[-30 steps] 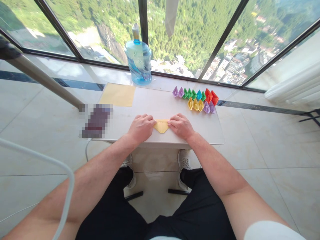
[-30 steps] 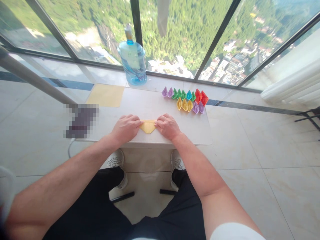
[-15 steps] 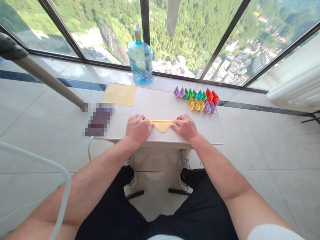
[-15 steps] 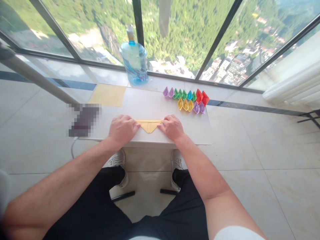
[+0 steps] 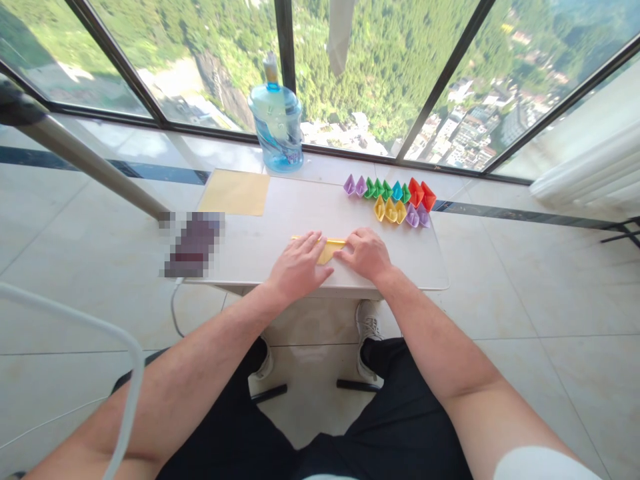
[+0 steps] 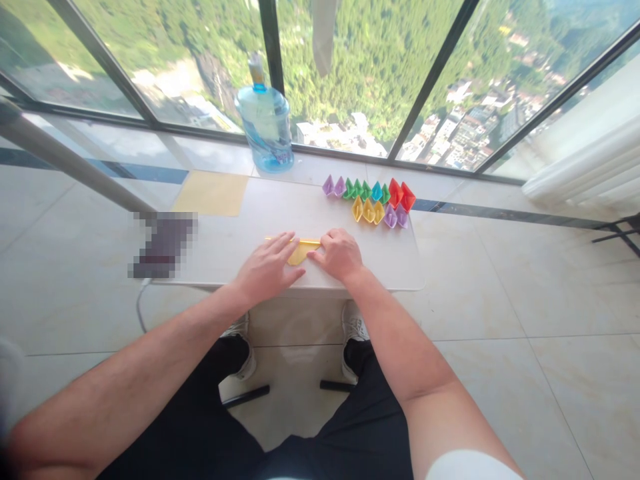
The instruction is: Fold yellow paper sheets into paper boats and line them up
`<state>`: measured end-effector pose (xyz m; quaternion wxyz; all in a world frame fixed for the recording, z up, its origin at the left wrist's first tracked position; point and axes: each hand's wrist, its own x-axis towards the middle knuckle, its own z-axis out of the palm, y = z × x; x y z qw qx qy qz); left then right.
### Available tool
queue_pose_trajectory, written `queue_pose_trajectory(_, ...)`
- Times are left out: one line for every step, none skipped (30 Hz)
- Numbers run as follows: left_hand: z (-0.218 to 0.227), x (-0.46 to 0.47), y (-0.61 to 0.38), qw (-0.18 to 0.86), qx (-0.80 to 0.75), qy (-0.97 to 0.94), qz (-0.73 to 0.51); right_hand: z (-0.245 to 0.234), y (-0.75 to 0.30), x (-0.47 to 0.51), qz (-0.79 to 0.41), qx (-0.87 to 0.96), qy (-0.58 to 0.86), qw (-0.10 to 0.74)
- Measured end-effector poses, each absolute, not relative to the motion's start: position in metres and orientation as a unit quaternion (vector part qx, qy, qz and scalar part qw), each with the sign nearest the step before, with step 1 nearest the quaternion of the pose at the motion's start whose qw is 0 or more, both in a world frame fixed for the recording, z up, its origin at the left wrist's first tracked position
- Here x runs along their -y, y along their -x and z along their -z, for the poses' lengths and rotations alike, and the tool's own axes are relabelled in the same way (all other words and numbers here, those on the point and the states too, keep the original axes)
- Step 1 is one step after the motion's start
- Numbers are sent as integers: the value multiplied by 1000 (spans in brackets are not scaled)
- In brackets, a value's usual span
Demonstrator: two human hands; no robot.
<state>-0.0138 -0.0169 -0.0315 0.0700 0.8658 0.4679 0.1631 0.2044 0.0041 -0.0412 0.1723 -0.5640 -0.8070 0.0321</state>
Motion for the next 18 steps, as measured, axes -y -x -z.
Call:
queue_pose_trajectory(34,18,9,76,-465,-870,-146,41,-203,-4,-38,807,562,179)
queue_pose_trajectory(36,19,6,79,-467,-870,-135,40,-201,-5,-47,807,558,189)
queue_pose_trajectory(38,19,4,83,-468,-871,-127,40,-200,-5,-59,808,552,198)
queue_pose_trajectory(40,18,4,86,-470,-870,-122,40,-199,-6,-72,810,544,205)
queue_pose_trajectory(40,17,4,89,-471,-869,-121,40,-200,-8,-86,813,537,208)
queue_pose_trajectory(41,16,4,92,-473,-868,-121,40,-201,-9,-101,814,532,209)
queue_pose_trajectory(40,15,5,96,-474,-867,-122,40,-202,-11,-115,815,528,208)
queue_pose_trajectory(40,15,6,101,-475,-865,-124,39,-203,-13,-127,814,527,208)
queue_pose_trajectory(39,14,7,106,-479,-862,-126,39,-205,-16,-138,813,526,208)
queue_pose_trajectory(37,14,8,110,-485,-858,-129,39,-206,-17,-146,813,524,209)
queue_pose_trajectory(36,14,8,112,-490,-854,-132,39,-207,-19,-149,814,521,210)
queue_pose_trajectory(35,14,8,114,-495,-850,-135,39,-207,-20,-148,817,517,209)
queue_pose_trajectory(35,14,8,115,-500,-847,-139,38,-206,-21,-143,820,513,209)
queue_pose_trajectory(34,14,7,114,-505,-844,-143,38,-205,-21,-136,823,509,210)
queue_pose_trajectory(34,13,7,113,-506,-842,-148,37,-204,-21,-129,826,506,212)
queue_pose_trajectory(34,13,6,111,-507,-841,-155,37,-202,-21,-125,828,502,216)
queue_pose_trajectory(33,12,6,108,-507,-840,-163,36,-200,-21,-123,828,501,222)
queue_pose_trajectory(33,10,6,104,-505,-840,-168,36,-198,-21,-124,825,501,230)
